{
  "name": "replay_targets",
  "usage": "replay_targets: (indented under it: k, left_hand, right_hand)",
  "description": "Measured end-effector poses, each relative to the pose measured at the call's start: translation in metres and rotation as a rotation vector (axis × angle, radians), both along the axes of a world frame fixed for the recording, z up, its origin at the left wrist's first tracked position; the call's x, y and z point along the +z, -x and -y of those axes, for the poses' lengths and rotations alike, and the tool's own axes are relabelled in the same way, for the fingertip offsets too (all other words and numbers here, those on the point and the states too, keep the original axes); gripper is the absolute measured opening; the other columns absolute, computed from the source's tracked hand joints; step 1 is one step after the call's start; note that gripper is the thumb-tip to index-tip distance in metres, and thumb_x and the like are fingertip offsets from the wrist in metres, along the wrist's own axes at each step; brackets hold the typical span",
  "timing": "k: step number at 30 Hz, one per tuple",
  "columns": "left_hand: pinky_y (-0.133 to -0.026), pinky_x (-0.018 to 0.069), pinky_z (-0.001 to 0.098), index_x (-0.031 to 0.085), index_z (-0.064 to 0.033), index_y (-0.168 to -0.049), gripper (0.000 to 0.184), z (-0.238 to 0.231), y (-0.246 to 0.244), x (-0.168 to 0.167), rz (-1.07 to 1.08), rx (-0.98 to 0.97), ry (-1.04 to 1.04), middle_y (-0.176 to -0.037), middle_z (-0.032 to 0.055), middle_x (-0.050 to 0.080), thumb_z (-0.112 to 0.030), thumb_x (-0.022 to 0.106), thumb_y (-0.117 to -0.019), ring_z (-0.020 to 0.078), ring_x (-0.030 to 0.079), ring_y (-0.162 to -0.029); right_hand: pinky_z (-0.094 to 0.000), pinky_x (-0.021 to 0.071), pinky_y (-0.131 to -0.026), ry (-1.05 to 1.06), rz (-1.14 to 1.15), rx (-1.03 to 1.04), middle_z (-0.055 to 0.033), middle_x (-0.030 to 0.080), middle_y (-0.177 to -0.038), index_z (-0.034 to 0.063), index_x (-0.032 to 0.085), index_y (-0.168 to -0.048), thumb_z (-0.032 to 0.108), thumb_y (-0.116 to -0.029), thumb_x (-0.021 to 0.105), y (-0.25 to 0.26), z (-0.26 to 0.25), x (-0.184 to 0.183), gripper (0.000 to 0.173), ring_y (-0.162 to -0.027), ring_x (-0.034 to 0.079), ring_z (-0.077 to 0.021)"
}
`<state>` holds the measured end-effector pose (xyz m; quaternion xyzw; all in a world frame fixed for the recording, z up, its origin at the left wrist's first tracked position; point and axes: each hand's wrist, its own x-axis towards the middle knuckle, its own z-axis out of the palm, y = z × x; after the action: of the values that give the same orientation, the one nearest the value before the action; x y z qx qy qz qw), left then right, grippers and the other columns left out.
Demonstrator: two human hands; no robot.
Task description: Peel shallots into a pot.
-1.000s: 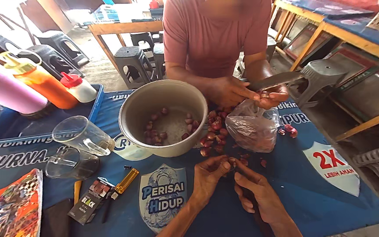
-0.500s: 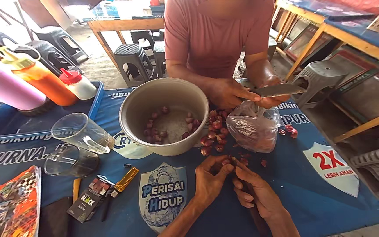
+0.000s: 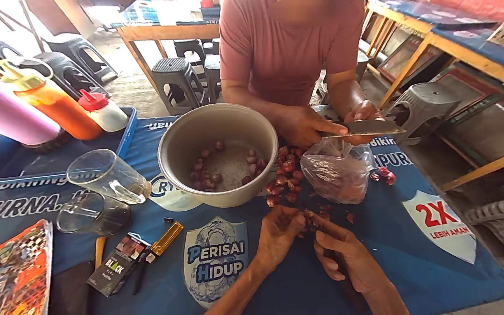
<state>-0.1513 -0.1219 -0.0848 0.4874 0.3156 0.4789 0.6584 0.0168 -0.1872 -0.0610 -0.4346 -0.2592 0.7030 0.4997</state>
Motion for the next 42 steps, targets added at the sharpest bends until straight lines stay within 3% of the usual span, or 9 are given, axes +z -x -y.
replay_targets:
  k: [3,11,15,28,30,32,35,38,42]
  left_hand:
    - [-0.07,0.0601,0.0248,0.061,0.0038,-0.107,0.014,0.004,-0.004,-0.003,-0.008,0.007,-0.053,-0.087,0.0018,0.071,-0.001,0.065,-0.0948,0.0083,0.069,-0.073]
    - [-0.073,0.0593,0.0218,0.061,0.0045,-0.107,0.016,0.005,-0.006,-0.006,-0.074,0.075,-0.158,-0.091,0.0023,0.071,-0.002,0.067,-0.0935,0.0052,0.069,-0.078]
    - [-0.072,0.0586,0.0212,0.061,0.005,-0.108,0.017,0.001,-0.004,-0.008,-0.113,0.051,-0.187,-0.091,0.0022,0.07,-0.005,0.066,-0.0954,0.0044,0.068,-0.078]
    - [-0.067,0.0554,0.0219,0.06,0.0022,-0.116,0.031,-0.012,0.007,0.001,-0.042,-0.212,0.116,-0.086,-0.0006,0.067,-0.012,0.034,-0.1088,0.0057,0.063,-0.07]
    - [-0.072,0.0583,0.0254,0.057,0.0036,-0.121,0.03,-0.012,0.006,-0.001,-0.064,-0.215,0.051,-0.092,0.0019,0.069,-0.013,0.036,-0.109,0.0082,0.067,-0.076]
    - [-0.077,0.0595,0.0283,0.052,0.0066,-0.13,0.033,-0.01,0.006,-0.002,-0.111,-0.193,-0.056,-0.103,0.0056,0.068,-0.014,0.047,-0.1057,0.0106,0.069,-0.084]
    - [-0.076,0.0596,0.0245,0.056,0.0069,-0.124,0.033,-0.009,0.004,-0.003,-0.161,-0.085,-0.163,-0.103,0.0059,0.068,-0.009,0.065,-0.0966,0.0085,0.069,-0.086]
    - [-0.072,0.0588,0.0233,0.061,0.0064,-0.118,0.022,-0.007,0.005,-0.002,-0.143,-0.079,-0.158,-0.095,0.0028,0.07,-0.007,0.057,-0.1007,0.0062,0.068,-0.078]
    - [-0.069,0.0594,0.0255,0.062,0.0047,-0.117,0.028,-0.009,0.007,0.0,-0.041,-0.154,0.034,-0.087,0.0019,0.07,-0.01,0.041,-0.1074,0.0083,0.068,-0.072]
  right_hand:
    - [-0.0178,0.0455,-0.036,-0.02,-0.086,0.026,-0.0001,0.058,-0.072,0.0143,0.056,-0.128,0.017,-0.0969,0.062,-0.001,-0.002,-0.002,0.032,-0.045,0.053,-0.0042]
    - [-0.0179,0.0432,-0.034,-0.013,-0.024,-0.113,-0.0019,0.056,-0.068,0.0091,0.058,-0.119,0.012,-0.1004,0.054,0.016,-0.008,0.001,0.02,-0.042,0.051,-0.0044]
    - [-0.0179,0.0433,-0.034,0.047,-0.105,-0.138,-0.0015,0.055,-0.067,0.0091,0.057,-0.118,0.012,-0.1028,0.049,0.017,-0.009,0.002,0.017,-0.041,0.05,-0.0044]
    - [-0.0166,0.0447,-0.036,0.008,-0.22,-0.037,0.0008,0.058,-0.068,0.013,0.058,-0.115,0.017,-0.1026,0.052,0.008,-0.009,-0.005,0.014,-0.043,0.052,-0.003]
    - [-0.0176,0.0447,-0.036,0.015,-0.159,-0.092,-0.0016,0.058,-0.069,0.0101,0.058,-0.117,0.014,-0.1028,0.051,0.01,-0.01,-0.004,0.017,-0.043,0.053,-0.0041]
    - [-0.0182,0.045,-0.036,0.018,-0.113,-0.119,-0.0032,0.059,-0.07,0.0086,0.058,-0.119,0.013,-0.1027,0.051,0.01,-0.01,-0.003,0.018,-0.043,0.053,-0.0049]
    - [-0.0184,0.0447,-0.035,0.031,-0.069,-0.121,-0.0036,0.059,-0.069,0.0082,0.059,-0.118,0.012,-0.1017,0.054,0.012,-0.01,-0.001,0.017,-0.043,0.053,-0.0053]
    - [-0.0182,0.0446,-0.035,0.029,-0.095,-0.096,-0.0027,0.058,-0.068,0.0086,0.059,-0.119,0.013,-0.1016,0.052,0.012,-0.011,0.0,0.019,-0.042,0.052,-0.0049]
    - [-0.0172,0.0448,-0.036,0.015,-0.169,-0.064,-0.0011,0.058,-0.068,0.0103,0.058,-0.118,0.015,-0.1023,0.051,0.01,-0.012,-0.001,0.018,-0.042,0.053,-0.0038]
